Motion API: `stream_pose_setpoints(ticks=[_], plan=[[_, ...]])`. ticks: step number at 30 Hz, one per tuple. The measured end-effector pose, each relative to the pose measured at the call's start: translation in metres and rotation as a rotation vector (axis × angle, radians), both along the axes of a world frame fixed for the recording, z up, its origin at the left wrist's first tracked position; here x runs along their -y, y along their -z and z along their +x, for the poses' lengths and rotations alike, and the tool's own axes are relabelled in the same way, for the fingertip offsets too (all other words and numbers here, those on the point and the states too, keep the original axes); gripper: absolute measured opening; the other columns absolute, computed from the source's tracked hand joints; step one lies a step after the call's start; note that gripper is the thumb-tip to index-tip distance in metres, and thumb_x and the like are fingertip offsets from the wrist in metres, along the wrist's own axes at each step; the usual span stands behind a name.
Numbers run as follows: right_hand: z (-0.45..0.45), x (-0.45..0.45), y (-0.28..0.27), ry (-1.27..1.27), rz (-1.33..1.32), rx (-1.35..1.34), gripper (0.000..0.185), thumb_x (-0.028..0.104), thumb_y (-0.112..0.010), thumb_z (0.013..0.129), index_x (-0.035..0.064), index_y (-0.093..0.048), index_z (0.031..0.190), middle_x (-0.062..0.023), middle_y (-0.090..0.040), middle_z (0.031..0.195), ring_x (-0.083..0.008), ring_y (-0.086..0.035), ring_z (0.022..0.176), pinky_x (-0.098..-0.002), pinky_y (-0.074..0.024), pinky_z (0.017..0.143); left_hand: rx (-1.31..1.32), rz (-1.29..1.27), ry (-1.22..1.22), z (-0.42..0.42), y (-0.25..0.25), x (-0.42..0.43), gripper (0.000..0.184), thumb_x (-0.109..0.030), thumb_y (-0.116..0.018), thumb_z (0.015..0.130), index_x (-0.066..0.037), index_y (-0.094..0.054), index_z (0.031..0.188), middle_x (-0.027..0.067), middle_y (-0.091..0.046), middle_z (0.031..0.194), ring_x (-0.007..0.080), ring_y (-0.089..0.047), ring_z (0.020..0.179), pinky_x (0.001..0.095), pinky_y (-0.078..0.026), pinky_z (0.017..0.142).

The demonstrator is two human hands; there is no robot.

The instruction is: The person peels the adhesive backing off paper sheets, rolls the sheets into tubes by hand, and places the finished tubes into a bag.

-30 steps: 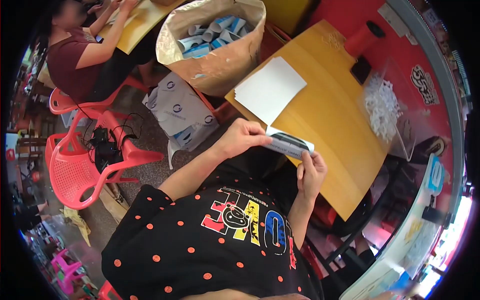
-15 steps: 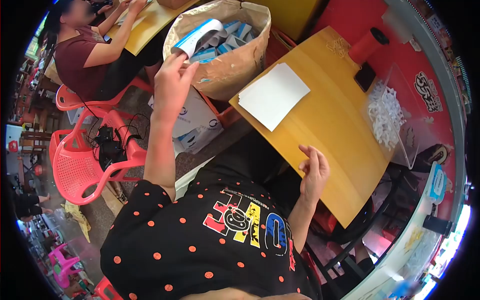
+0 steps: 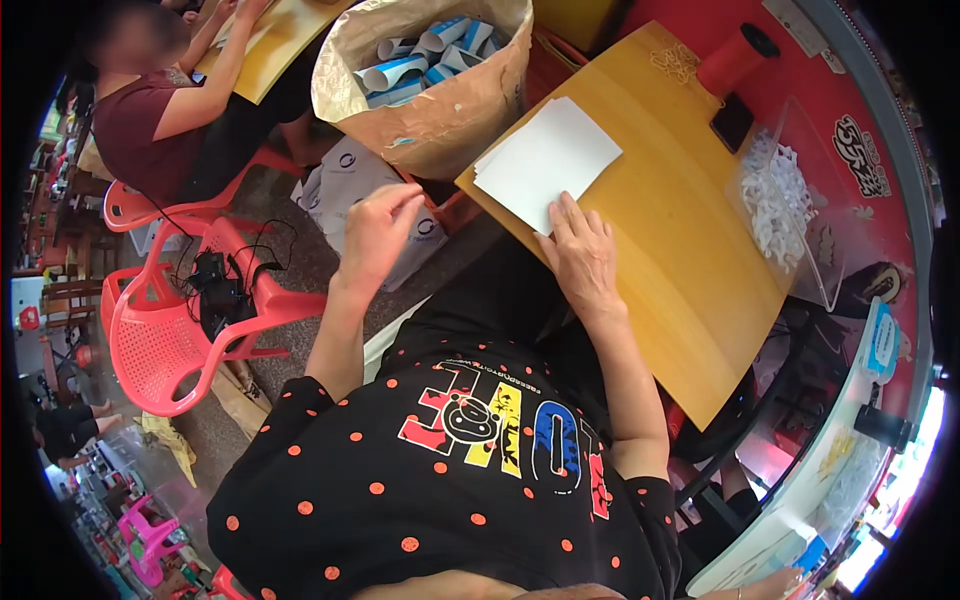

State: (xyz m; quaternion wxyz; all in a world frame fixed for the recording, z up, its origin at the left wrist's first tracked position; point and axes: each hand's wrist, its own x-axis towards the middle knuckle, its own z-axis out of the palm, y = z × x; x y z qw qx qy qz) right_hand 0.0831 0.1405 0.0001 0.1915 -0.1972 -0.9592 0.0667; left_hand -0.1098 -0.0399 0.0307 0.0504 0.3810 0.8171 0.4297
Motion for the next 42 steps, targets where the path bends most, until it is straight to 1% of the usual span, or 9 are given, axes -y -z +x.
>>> stream_pose_setpoints(ticks=[17, 20, 22, 24, 27, 28, 32, 37, 42], plan=[[0.003, 0.005, 0.008, -0.098, -0.152, -0.193, 0.013, 0.001, -0.063, 0.077, -0.0002, -0.060, 0.089, -0.0102, -0.064, 0.102, -0.0253, -0.061, 0.087, -0.0358, -0.0494, 0.074, 0.113, -0.083, 0.095, 0.016, 0.017, -0.015, 0.016, -0.015, -0.063, 0.083, -0.001, -0.068, 0.088, 0.0145, -0.067, 0.082, 0.0258, -0.066, 0.075, 0.0320, -0.050, 0.066], [0.010, 0.007, -0.001, -0.097, -0.121, -0.280, 0.015, -0.001, -0.063, 0.077, -0.0013, -0.061, 0.092, -0.0120, -0.064, 0.103, -0.0267, -0.063, 0.088, -0.0346, -0.0525, 0.072, 0.540, -0.103, 0.135, 0.012, 0.023, -0.016, 0.034, -0.031, -0.057, 0.090, 0.001, -0.066, 0.096, 0.0143, -0.068, 0.086, 0.0225, -0.067, 0.077, 0.0312, -0.051, 0.067], [0.020, 0.008, -0.007, -0.108, -0.102, -0.332, 0.017, -0.002, -0.064, 0.077, -0.0020, -0.062, 0.093, -0.0133, -0.064, 0.103, -0.0274, -0.064, 0.088, -0.0337, -0.0539, 0.071, 1.211, 0.014, 0.175, 0.015, 0.019, -0.023, 0.057, -0.048, -0.046, 0.093, 0.005, -0.061, 0.107, 0.0145, -0.068, 0.095, 0.0213, -0.067, 0.084, 0.0329, -0.053, 0.069], [0.035, 0.012, -0.017, -0.267, -0.045, -0.460, 0.025, -0.003, -0.058, 0.075, -0.0029, -0.062, 0.100, -0.0173, -0.063, 0.103, -0.0301, -0.065, 0.088, -0.0339, -0.0546, 0.072, 1.546, 0.168, 0.260, 0.021, 0.019, -0.031, 0.068, -0.056, -0.039, 0.092, 0.006, -0.055, 0.115, 0.0152, -0.066, 0.102, 0.0226, -0.066, 0.089, 0.0358, -0.054, 0.074], [0.059, 0.029, -0.036, -0.372, -0.138, -0.436, 0.020, -0.005, -0.065, 0.071, -0.0043, -0.065, 0.091, -0.0172, -0.066, 0.094, -0.0277, -0.066, 0.081, -0.0327, -0.0551, 0.068, 1.928, 0.409, 0.268, 0.032, 0.020, -0.049, 0.058, -0.046, -0.045, 0.093, 0.005, -0.053, 0.117, 0.0173, -0.061, 0.112, 0.0220, -0.065, 0.092, 0.0402, -0.053, 0.082], [0.065, 0.035, -0.040, -0.387, -0.160, -0.414, 0.020, -0.005, -0.066, 0.070, -0.0035, -0.066, 0.090, -0.0167, -0.066, 0.093, -0.0266, -0.067, 0.082, -0.0322, -0.0551, 0.068, 1.933, 0.455, 0.173, 0.033, 0.028, -0.052, 0.042, -0.025, -0.055, 0.091, 0.006, -0.051, 0.119, 0.0168, -0.061, 0.112, 0.0230, -0.065, 0.092, 0.0399, -0.054, 0.080], [0.083, 0.048, -0.045, -0.316, -0.474, -0.438, 0.015, -0.002, -0.067, 0.073, -0.0009, -0.063, 0.087, -0.0143, -0.065, 0.090, -0.0258, -0.065, 0.078, -0.0319, -0.0534, 0.066, 1.697, 0.341, 0.291, 0.040, 0.033, -0.060, 0.031, 0.004, -0.057, 0.083, 0.005, -0.056, 0.113, 0.0164, -0.063, 0.106, 0.0242, -0.065, 0.090, 0.0363, -0.054, 0.078], [0.106, 0.043, -0.064, 0.129, -1.044, -0.578, 0.004, 0.002, -0.066, 0.078, 0.0005, -0.067, 0.082, -0.0091, -0.065, 0.088, -0.0175, -0.061, 0.083, -0.0267, -0.0471, 0.072, 1.025, 0.252, 0.693, 0.066, 0.000, -0.061, 0.028, 0.008, -0.056, 0.077, 0.003, -0.066, 0.103, 0.0166, -0.064, 0.108, 0.0220, -0.062, 0.100, 0.0285, -0.048, 0.087], [0.106, 0.018, -0.044, 0.215, -1.441, -0.726, 0.012, 0.010, -0.064, 0.083, -0.0015, -0.065, 0.081, -0.0112, -0.062, 0.101, -0.0148, -0.054, 0.096, -0.0277, -0.0406, 0.085, 0.251, 0.167, 0.964, 0.079, -0.021, -0.061, 0.032, 0.010, -0.058, 0.072, -0.003, -0.069, 0.099, 0.0169, -0.060, 0.118, 0.0278, -0.058, 0.111, 0.0310, -0.047, 0.092]])
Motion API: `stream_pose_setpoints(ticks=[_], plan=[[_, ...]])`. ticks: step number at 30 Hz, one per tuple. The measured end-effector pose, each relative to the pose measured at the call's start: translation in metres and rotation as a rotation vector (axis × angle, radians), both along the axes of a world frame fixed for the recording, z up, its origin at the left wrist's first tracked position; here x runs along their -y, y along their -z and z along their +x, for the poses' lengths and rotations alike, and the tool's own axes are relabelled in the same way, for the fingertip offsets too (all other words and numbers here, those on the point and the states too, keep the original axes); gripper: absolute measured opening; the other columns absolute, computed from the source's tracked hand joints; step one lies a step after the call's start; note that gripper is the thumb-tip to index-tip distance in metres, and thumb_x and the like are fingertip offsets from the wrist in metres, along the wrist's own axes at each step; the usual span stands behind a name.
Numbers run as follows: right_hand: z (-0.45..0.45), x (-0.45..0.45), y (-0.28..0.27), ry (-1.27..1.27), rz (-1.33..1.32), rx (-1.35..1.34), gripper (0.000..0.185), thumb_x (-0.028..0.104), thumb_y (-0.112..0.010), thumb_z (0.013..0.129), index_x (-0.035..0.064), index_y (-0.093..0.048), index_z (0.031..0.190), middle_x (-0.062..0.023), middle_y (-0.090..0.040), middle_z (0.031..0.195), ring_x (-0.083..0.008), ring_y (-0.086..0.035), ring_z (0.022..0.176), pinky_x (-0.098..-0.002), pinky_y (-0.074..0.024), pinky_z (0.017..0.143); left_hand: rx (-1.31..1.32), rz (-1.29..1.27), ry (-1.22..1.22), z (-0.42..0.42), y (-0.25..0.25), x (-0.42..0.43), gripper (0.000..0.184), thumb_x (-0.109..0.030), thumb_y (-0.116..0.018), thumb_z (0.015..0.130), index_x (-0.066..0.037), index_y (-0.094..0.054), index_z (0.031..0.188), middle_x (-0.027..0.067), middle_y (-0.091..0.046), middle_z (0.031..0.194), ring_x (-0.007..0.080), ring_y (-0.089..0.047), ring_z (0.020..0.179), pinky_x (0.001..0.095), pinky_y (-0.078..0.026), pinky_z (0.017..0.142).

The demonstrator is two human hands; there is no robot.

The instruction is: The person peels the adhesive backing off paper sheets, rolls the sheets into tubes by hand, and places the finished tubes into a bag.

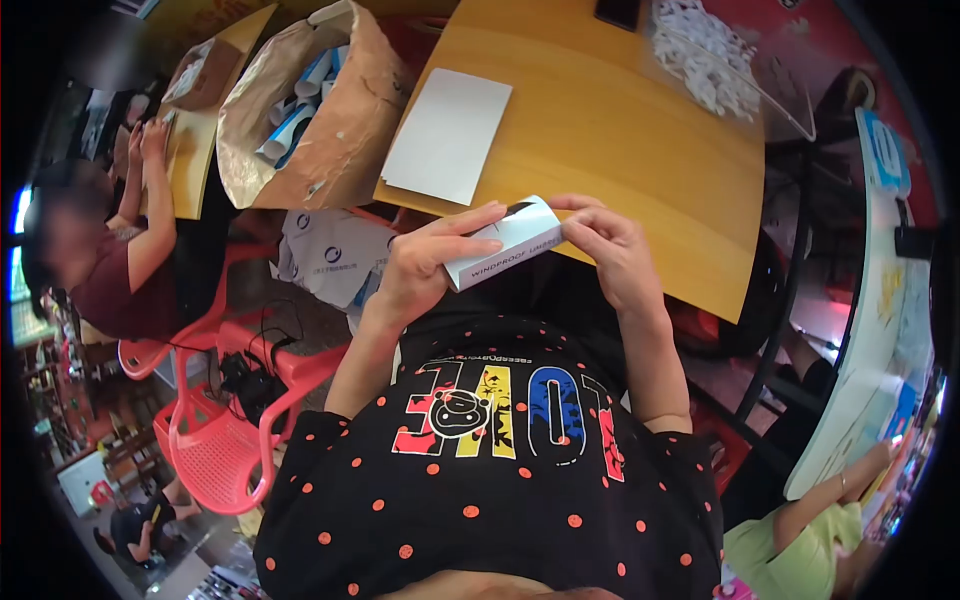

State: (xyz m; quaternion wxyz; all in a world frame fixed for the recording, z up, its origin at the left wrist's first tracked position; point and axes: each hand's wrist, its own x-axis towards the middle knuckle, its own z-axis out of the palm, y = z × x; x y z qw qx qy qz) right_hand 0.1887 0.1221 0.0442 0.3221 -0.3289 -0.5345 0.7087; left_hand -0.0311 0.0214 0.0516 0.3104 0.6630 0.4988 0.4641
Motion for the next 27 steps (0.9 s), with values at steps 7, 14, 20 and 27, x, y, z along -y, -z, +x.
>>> stream_pose_setpoints(ticks=[7, 14, 20, 27], plan=[[-0.007, 0.000, 0.032, 0.053, -0.213, -0.132, 0.007, 0.004, -0.065, 0.083, -0.0021, -0.066, 0.086, -0.0082, -0.066, 0.087, -0.0123, -0.060, 0.081, -0.0243, -0.0466, 0.078, -0.282, 0.181, 0.110, 0.011, -0.007, -0.008, 0.026, 0.010, -0.059, 0.071, 0.000, -0.066, 0.095, 0.0160, -0.059, 0.119, 0.0311, -0.054, 0.115, 0.0362, -0.045, 0.095], [0.002, -0.003, 0.032, 0.403, 0.185, -0.072, 0.006, -0.001, -0.065, 0.082, -0.0043, -0.067, 0.086, -0.0056, -0.066, 0.086, -0.0090, -0.059, 0.076, -0.0191, -0.0456, 0.069, 0.316, -0.183, -0.506, 0.014, 0.011, 0.007, 0.026, 0.010, -0.047, 0.086, 0.002, -0.064, 0.104, 0.0124, -0.064, 0.108, 0.0180, -0.062, 0.096, 0.0257, -0.052, 0.080], [0.003, 0.002, 0.023, 0.371, 0.400, 0.014, 0.006, -0.005, -0.067, 0.078, -0.0026, -0.067, 0.083, -0.0060, -0.064, 0.084, -0.0065, -0.053, 0.069, -0.0188, -0.0422, 0.061, 1.033, -0.609, -0.393, 0.014, 0.013, 0.000, 0.024, -0.004, -0.061, 0.085, 0.004, -0.061, 0.107, 0.0088, -0.065, 0.095, 0.0097, -0.063, 0.078, 0.0180, -0.048, 0.050], [0.002, 0.007, 0.026, 0.372, 0.195, -0.054, 0.004, -0.004, -0.068, 0.078, -0.0017, -0.065, 0.077, -0.0058, -0.066, 0.083, -0.0062, -0.057, 0.071, -0.0193, -0.0463, 0.065, 1.091, -0.729, -0.082, 0.011, 0.029, -0.008, 0.025, 0.000, -0.062, 0.084, 0.004, -0.062, 0.108, 0.0093, -0.065, 0.097, 0.0059, -0.060, 0.068, 0.0158, -0.049, 0.046]])
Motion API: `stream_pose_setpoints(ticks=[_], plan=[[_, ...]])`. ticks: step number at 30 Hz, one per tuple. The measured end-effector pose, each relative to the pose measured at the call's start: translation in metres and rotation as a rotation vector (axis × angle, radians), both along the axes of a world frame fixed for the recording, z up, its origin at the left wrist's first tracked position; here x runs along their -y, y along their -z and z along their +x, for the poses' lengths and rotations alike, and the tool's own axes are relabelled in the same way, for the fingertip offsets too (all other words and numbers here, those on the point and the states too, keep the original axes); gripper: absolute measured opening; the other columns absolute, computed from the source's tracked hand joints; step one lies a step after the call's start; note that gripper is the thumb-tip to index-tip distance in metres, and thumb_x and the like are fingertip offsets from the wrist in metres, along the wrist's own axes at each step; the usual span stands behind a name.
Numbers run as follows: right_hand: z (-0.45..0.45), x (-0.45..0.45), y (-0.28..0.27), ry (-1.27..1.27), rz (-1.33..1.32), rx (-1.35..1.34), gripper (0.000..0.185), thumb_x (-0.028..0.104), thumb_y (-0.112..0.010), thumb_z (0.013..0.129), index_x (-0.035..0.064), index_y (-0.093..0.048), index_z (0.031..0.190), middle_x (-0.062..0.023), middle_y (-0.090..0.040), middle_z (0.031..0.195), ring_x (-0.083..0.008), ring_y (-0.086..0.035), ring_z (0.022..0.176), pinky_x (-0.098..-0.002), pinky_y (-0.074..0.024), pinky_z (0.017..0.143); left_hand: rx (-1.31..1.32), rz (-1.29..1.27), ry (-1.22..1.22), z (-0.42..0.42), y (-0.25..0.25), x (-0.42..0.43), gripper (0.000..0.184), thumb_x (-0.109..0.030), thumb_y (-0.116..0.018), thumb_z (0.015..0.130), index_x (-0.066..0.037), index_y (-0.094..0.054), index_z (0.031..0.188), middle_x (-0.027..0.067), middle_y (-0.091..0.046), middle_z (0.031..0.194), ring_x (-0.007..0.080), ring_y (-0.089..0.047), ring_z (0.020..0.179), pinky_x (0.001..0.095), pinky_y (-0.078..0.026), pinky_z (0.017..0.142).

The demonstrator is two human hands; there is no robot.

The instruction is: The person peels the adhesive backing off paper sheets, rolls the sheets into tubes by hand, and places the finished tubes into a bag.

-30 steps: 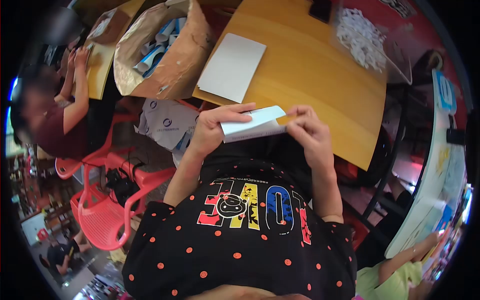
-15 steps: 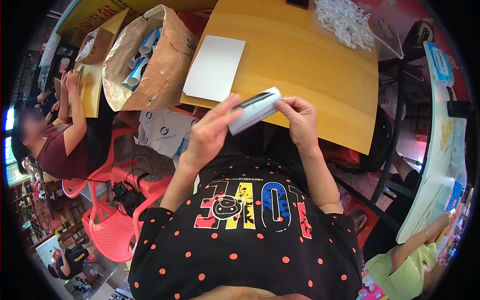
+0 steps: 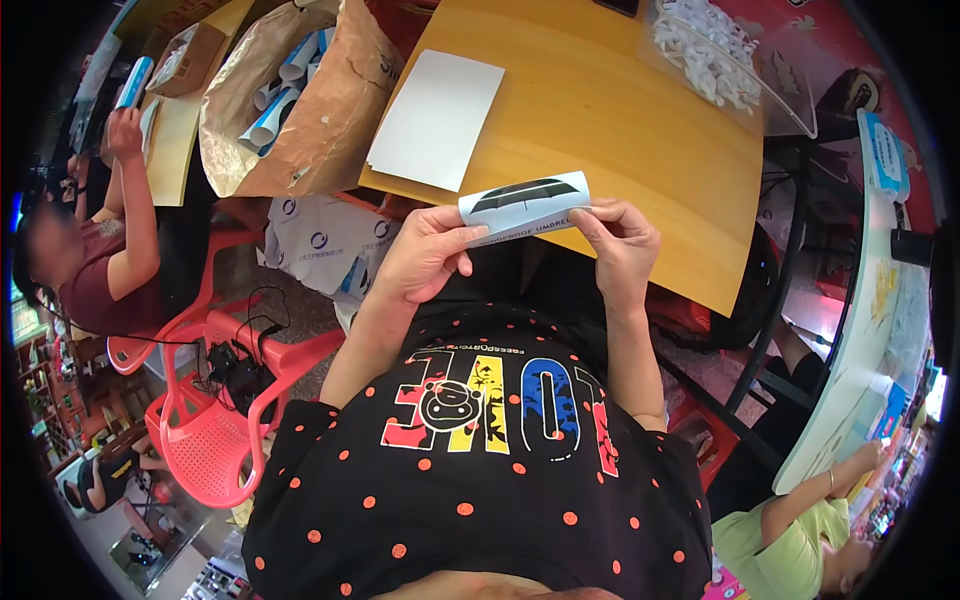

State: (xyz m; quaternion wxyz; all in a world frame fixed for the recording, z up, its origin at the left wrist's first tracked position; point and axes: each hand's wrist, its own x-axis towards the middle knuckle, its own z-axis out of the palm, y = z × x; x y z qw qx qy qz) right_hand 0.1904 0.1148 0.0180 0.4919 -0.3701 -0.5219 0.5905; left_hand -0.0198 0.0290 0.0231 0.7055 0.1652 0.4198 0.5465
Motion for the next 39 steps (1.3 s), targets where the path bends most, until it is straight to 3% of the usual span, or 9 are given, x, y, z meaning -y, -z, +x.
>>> stream_pose_setpoints(ticks=[2, 3, 5, 8, 12, 14, 20, 30, 39], plan=[[0.001, -0.001, 0.004, 0.001, -0.045, -0.025, 0.005, -0.004, -0.068, 0.078, -0.0014, -0.064, 0.076, -0.0064, -0.067, 0.083, -0.0065, -0.058, 0.071, -0.0198, -0.0471, 0.066, -0.068, 0.012, -0.033, 0.004, -0.005, 0.001, 0.024, 0.000, -0.059, 0.085, 0.006, -0.061, 0.108, 0.0125, -0.065, 0.101, 0.0124, -0.064, 0.080, 0.0206, -0.056, 0.059], [0.000, -0.002, 0.006, -0.005, -0.088, -0.057, 0.006, -0.003, -0.069, 0.078, -0.0011, -0.064, 0.075, -0.0070, -0.067, 0.083, -0.0068, -0.059, 0.072, -0.0203, -0.0480, 0.068, -0.064, 0.011, -0.030, 0.006, -0.004, 0.002, 0.024, 0.000, -0.059, 0.085, 0.006, -0.061, 0.108, 0.0125, -0.065, 0.101, 0.0124, -0.064, 0.080, 0.0206, -0.056, 0.059], [-0.001, -0.003, 0.008, -0.009, -0.113, -0.069, 0.007, -0.002, -0.069, 0.077, -0.0010, -0.063, 0.075, -0.0072, -0.067, 0.082, -0.0068, -0.059, 0.072, -0.0204, -0.0477, 0.068, -0.037, 0.039, -0.092, 0.008, -0.003, 0.004, 0.024, 0.001, -0.056, 0.086, 0.007, -0.061, 0.108, 0.0147, -0.064, 0.104, 0.0200, -0.064, 0.092, 0.0296, -0.057, 0.076], [-0.003, -0.005, 0.011, -0.024, -0.146, -0.071, 0.009, -0.001, -0.070, 0.077, -0.0008, -0.062, 0.074, -0.0073, -0.067, 0.080, -0.0068, -0.059, 0.070, -0.0203, -0.0473, 0.067, 0.043, 0.092, -0.124, 0.008, 0.001, 0.006, 0.024, 0.002, -0.052, 0.086, 0.007, -0.060, 0.109, 0.0150, -0.063, 0.106, 0.0229, -0.063, 0.095, 0.0350, -0.054, 0.085], [-0.006, -0.006, 0.012, -0.040, -0.164, -0.054, 0.010, 0.000, -0.071, 0.077, -0.0003, -0.061, 0.074, -0.0069, -0.066, 0.077, -0.0066, -0.058, 0.069, -0.0200, -0.0466, 0.066, 0.154, 0.111, -0.190, 0.010, -0.006, 0.006, 0.024, 0.004, -0.055, 0.083, 0.007, -0.062, 0.106, 0.0132, -0.065, 0.102, 0.0203, -0.064, 0.092, 0.0332, -0.053, 0.085], [-0.007, -0.005, 0.010, -0.041, -0.176, -0.060, 0.010, 0.000, -0.071, 0.077, -0.0002, -0.061, 0.074, -0.0068, -0.066, 0.077, -0.0067, -0.058, 0.069, -0.0200, -0.0466, 0.066, -0.257, 0.145, -0.169, 0.015, -0.001, 0.008, 0.023, 0.003, -0.061, 0.081, 0.006, -0.064, 0.104, 0.0116, -0.067, 0.097, 0.0159, -0.064, 0.086, 0.0290, -0.053, 0.081], [-0.010, -0.004, 0.004, -0.059, -0.287, -0.123, 0.007, -0.001, -0.070, 0.078, -0.0007, -0.062, 0.077, -0.0073, -0.066, 0.078, -0.0084, -0.060, 0.070, -0.0206, -0.0475, 0.069, -0.321, 0.118, -0.235, 0.019, 0.001, 0.005, 0.022, -0.001, -0.066, 0.082, 0.004, -0.065, 0.103, 0.0102, -0.067, 0.093, 0.0125, -0.063, 0.081, 0.0248, -0.054, 0.074], [-0.003, -0.006, 0.021, -0.153, -0.361, -0.183, 0.008, -0.003, -0.067, 0.078, -0.0031, -0.065, 0.086, -0.0062, -0.066, 0.081, -0.0090, -0.060, 0.073, -0.0210, -0.0476, 0.073, -0.230, 0.080, -0.237, 0.019, 0.008, 0.006, 0.021, -0.003, -0.063, 0.085, 0.003, -0.063, 0.105, 0.0100, -0.066, 0.096, 0.0136, -0.063, 0.083, 0.0270, -0.056, 0.070], [0.001, -0.007, 0.021, -0.164, -0.365, -0.201, 0.009, -0.004, -0.066, 0.080, -0.0037, -0.065, 0.089, -0.0065, -0.066, 0.083, -0.0095, -0.060, 0.075, -0.0211, -0.0475, 0.074, -0.136, 0.117, -0.103, 0.020, 0.013, 0.008, 0.023, -0.008, -0.055, 0.091, 0.003, -0.059, 0.110, 0.0108, -0.063, 0.104, 0.0160, -0.062, 0.093, 0.0322, -0.056, 0.076]])
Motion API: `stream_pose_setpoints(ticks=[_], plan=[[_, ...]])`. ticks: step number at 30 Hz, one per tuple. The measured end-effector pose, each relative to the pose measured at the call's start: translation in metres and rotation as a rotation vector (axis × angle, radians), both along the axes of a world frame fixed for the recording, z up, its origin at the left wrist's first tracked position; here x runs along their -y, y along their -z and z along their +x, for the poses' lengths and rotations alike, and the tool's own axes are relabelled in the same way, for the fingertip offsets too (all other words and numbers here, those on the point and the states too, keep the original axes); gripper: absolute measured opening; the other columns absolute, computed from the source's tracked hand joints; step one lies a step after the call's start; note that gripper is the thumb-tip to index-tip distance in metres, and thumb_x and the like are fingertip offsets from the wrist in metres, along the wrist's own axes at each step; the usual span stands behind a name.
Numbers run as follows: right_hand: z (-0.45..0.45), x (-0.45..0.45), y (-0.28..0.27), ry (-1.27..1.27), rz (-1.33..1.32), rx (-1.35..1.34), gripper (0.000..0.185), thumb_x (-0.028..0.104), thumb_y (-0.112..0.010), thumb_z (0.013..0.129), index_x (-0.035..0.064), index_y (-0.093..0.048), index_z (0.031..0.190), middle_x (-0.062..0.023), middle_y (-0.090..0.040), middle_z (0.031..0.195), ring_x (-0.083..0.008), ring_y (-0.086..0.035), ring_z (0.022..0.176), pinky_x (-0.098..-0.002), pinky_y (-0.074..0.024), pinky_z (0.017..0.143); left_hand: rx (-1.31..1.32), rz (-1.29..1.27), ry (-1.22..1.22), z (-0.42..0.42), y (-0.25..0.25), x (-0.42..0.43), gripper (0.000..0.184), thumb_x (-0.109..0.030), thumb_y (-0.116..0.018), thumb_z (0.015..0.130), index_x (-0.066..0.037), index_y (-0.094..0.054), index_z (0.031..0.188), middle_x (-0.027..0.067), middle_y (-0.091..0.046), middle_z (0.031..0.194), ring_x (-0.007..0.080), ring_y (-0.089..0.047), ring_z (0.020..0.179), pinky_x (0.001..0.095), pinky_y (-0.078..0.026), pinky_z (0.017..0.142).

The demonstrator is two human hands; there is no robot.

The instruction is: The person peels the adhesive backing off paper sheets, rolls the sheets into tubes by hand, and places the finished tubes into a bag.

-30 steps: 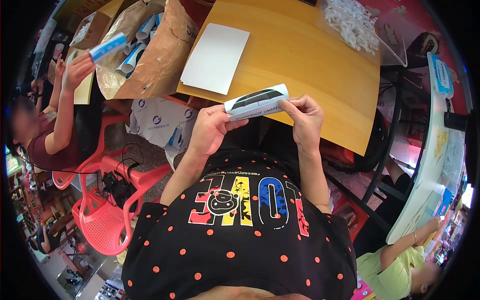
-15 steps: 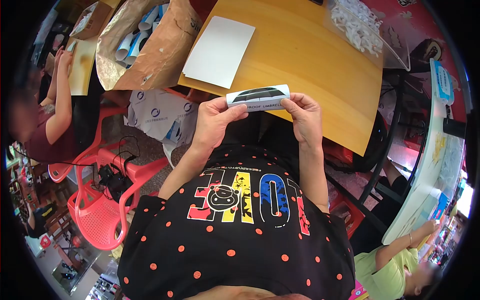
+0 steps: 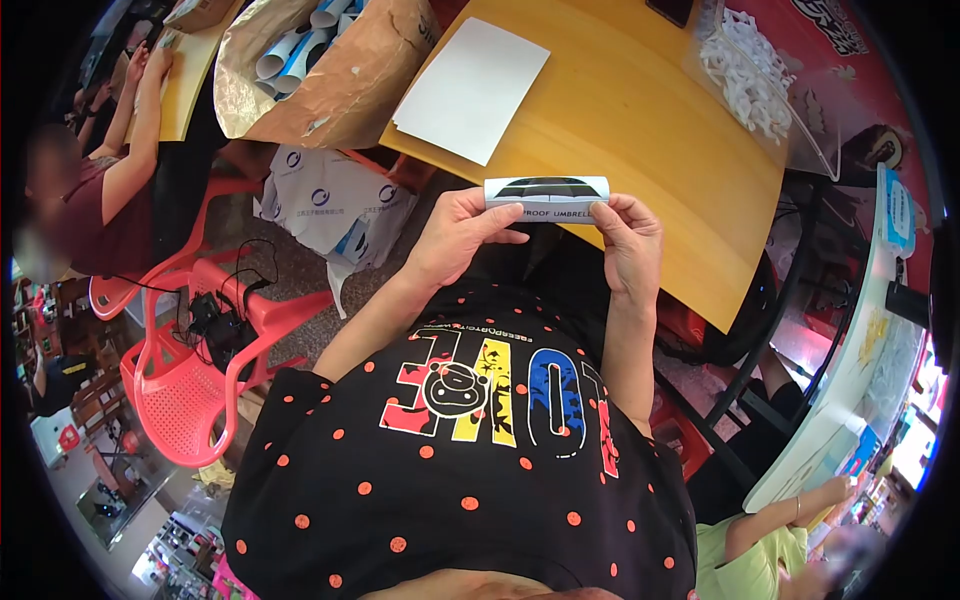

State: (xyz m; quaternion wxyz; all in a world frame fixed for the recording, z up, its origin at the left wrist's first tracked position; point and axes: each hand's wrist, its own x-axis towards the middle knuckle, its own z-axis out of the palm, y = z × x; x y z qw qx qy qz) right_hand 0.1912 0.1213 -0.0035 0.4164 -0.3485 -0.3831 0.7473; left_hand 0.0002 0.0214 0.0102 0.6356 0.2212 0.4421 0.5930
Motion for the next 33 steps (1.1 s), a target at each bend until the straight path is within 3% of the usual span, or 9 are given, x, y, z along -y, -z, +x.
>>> stream_pose_setpoints(ticks=[10, 15, 33], plan=[[-0.006, 0.003, -0.006, 0.024, 0.049, 0.056, 0.011, -0.003, -0.067, 0.079, -0.0042, -0.065, 0.089, -0.0064, -0.066, 0.082, -0.0095, -0.060, 0.074, -0.0212, -0.0474, 0.073, 0.104, 0.024, -0.111, 0.008, 0.006, -0.002, 0.021, -0.008, -0.058, 0.089, 0.004, -0.062, 0.106, 0.0105, -0.064, 0.102, 0.0144, -0.062, 0.091, 0.0296, -0.055, 0.076], [-0.012, 0.005, -0.006, 0.039, 0.095, 0.069, 0.010, -0.002, -0.068, 0.079, -0.0041, -0.065, 0.088, -0.0056, -0.066, 0.081, -0.0091, -0.060, 0.073, -0.0207, -0.0472, 0.071, -0.175, 0.060, -0.195, 0.014, 0.003, -0.004, 0.022, -0.003, -0.066, 0.082, 0.002, -0.063, 0.104, 0.0076, -0.066, 0.094, 0.0108, -0.063, 0.081, 0.0254, -0.055, 0.071], [-0.018, 0.010, -0.002, 0.000, 0.038, 0.065, 0.009, -0.001, -0.066, 0.080, -0.0047, -0.065, 0.089, -0.0076, -0.066, 0.081, -0.0104, -0.061, 0.072, -0.0221, -0.0492, 0.071, -0.157, 0.071, -0.207, 0.004, 0.005, -0.001, 0.017, -0.008, -0.065, 0.084, 0.003, -0.066, 0.098, 0.0073, -0.068, 0.089, 0.0099, -0.063, 0.078, 0.0230, -0.055, 0.066]])
